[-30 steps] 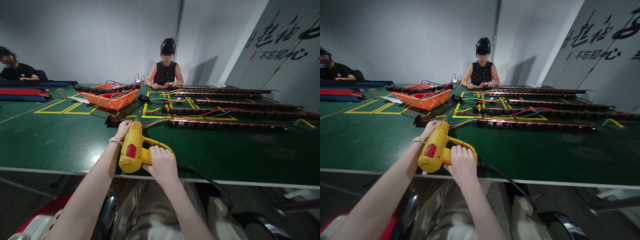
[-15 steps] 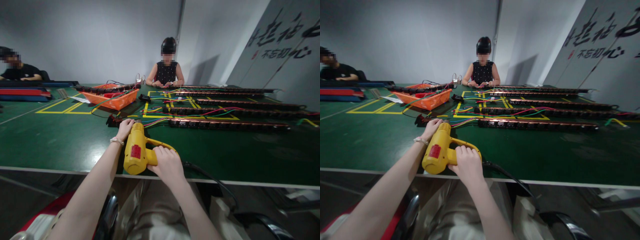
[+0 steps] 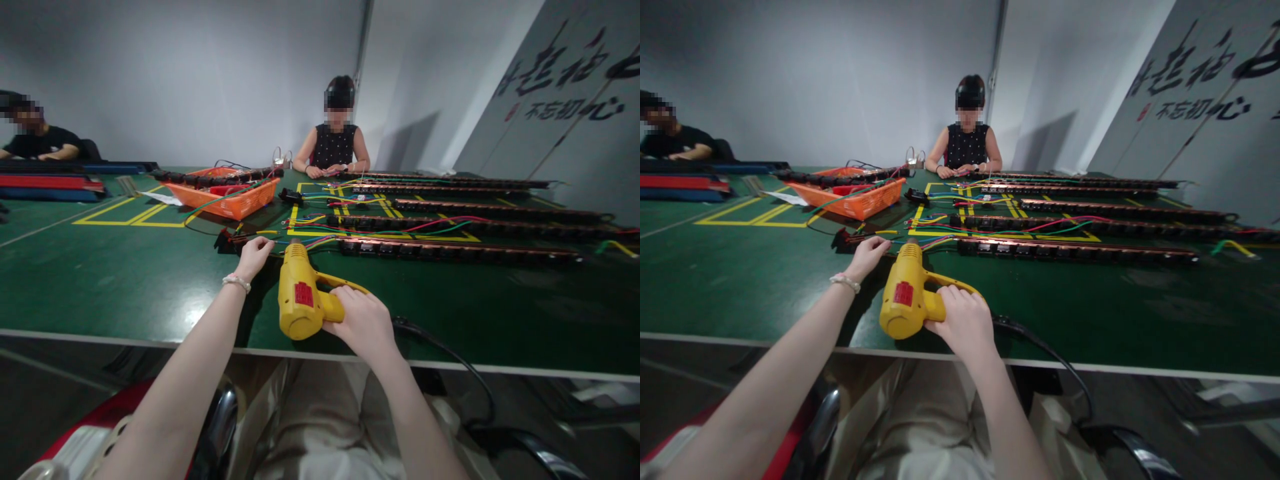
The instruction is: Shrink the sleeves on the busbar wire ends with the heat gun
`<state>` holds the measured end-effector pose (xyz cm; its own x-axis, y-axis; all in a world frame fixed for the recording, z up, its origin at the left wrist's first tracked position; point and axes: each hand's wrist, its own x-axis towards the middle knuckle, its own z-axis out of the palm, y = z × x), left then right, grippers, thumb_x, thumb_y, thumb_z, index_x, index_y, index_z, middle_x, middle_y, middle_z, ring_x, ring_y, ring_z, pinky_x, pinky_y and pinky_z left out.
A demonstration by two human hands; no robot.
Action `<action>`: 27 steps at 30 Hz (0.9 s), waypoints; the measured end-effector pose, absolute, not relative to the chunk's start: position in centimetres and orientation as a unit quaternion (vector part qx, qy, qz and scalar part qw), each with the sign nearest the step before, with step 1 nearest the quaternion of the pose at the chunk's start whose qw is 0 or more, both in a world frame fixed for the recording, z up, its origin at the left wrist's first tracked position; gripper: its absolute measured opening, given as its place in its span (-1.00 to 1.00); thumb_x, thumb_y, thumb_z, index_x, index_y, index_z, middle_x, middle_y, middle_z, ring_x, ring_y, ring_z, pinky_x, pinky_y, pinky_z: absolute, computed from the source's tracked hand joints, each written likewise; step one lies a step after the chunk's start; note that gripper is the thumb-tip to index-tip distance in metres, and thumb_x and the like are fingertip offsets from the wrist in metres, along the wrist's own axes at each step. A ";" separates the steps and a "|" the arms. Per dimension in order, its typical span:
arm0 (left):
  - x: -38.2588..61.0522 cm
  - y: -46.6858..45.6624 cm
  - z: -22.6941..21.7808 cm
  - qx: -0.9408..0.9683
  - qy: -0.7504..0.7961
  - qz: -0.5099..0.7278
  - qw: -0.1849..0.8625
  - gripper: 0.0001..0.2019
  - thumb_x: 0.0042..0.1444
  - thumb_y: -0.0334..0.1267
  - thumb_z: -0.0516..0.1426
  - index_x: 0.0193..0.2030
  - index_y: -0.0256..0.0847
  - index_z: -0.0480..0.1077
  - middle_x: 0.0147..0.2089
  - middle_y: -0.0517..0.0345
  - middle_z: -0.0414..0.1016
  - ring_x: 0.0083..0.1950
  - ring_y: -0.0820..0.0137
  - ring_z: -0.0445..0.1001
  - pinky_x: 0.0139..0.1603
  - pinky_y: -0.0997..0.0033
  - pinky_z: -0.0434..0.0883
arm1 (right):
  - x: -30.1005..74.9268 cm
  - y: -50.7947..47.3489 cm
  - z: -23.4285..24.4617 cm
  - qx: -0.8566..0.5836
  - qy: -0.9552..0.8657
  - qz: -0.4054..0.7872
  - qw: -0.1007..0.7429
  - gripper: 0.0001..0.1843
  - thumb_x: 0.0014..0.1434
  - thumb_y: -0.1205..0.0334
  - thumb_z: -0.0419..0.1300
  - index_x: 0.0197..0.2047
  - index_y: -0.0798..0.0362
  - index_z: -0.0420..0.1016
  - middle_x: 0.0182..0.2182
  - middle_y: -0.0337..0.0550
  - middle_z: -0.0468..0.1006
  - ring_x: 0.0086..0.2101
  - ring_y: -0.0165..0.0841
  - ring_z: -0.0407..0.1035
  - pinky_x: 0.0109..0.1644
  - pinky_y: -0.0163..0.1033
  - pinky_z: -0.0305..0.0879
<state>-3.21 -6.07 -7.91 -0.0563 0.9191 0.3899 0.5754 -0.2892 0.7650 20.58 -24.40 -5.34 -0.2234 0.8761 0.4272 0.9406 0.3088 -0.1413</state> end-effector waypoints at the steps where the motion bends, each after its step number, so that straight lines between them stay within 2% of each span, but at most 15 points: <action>1: -3.2 -6.0 -8.0 0.663 0.566 0.452 0.192 -0.71 0.02 -0.04 0.06 -0.46 -0.23 0.42 -0.49 0.18 0.42 -0.40 0.40 0.33 -0.35 0.43 0.23 | 20.9 -24.4 -5.3 -0.586 -0.777 -0.073 0.221 -0.64 -0.05 0.03 0.33 -0.23 0.00 0.39 -0.31 -0.28 0.53 -0.23 -0.30 0.43 -0.17 -0.22 0.14; 7: -3.4 -5.5 -8.5 0.677 0.562 0.426 0.212 -0.68 0.06 -0.05 -0.01 -0.50 -0.21 0.40 -0.46 0.14 0.45 -0.35 0.36 0.37 -0.24 0.39 0.26 | 22.5 -24.3 -5.4 -0.594 -0.764 -0.085 0.236 -0.67 -0.03 0.02 0.32 -0.25 -0.01 0.39 -0.32 -0.30 0.54 -0.24 -0.32 0.45 -0.21 -0.24 0.12; 14: -3.4 -5.6 -8.3 0.676 0.568 0.417 0.217 -0.62 0.08 0.00 -0.05 -0.52 -0.21 0.39 -0.47 0.13 0.45 -0.34 0.33 0.39 -0.22 0.37 0.28 | 24.1 -24.0 -6.0 -0.628 -0.732 -0.142 0.223 -0.64 0.02 -0.02 0.27 -0.21 0.03 0.41 -0.32 -0.24 0.56 -0.23 -0.28 0.45 -0.18 -0.22 0.13; 18: -3.0 -6.2 -7.7 0.672 0.567 0.425 0.214 -0.63 0.08 -0.02 -0.04 -0.57 -0.21 0.35 -0.50 0.14 0.44 -0.37 0.36 0.38 -0.27 0.40 0.27 | 24.2 -24.2 -6.0 -0.625 -0.735 -0.151 0.215 -0.63 0.02 -0.01 0.28 -0.19 0.05 0.41 -0.32 -0.22 0.55 -0.23 -0.27 0.45 -0.17 -0.21 0.14; 23: -2.5 -6.9 -7.2 0.648 0.558 0.452 0.254 -0.66 0.07 -0.05 -0.03 -0.60 -0.18 0.26 -0.62 0.22 0.34 -0.52 0.43 0.34 -0.42 0.46 0.26 | 23.9 -24.5 -5.9 -0.626 -0.735 -0.144 0.217 -0.63 0.02 0.00 0.27 -0.18 0.05 0.40 -0.30 -0.21 0.55 -0.22 -0.26 0.44 -0.16 -0.21 0.16; 27: -2.7 -6.7 -7.5 0.647 0.566 0.452 0.238 -0.69 0.06 -0.10 -0.03 -0.63 -0.17 0.23 -0.68 0.27 0.28 -0.57 0.44 0.31 -0.44 0.46 0.24 | 23.8 -24.6 -6.0 -0.627 -0.732 -0.147 0.222 -0.62 0.01 -0.01 0.27 -0.18 0.05 0.40 -0.29 -0.20 0.55 -0.22 -0.26 0.44 -0.14 -0.20 0.17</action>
<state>-2.67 -6.69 -7.49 -0.0498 0.9476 0.3154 0.5171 -0.2458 0.8199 23.79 -24.57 -6.00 -0.1149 0.8528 0.5095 0.9832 0.1707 -0.0640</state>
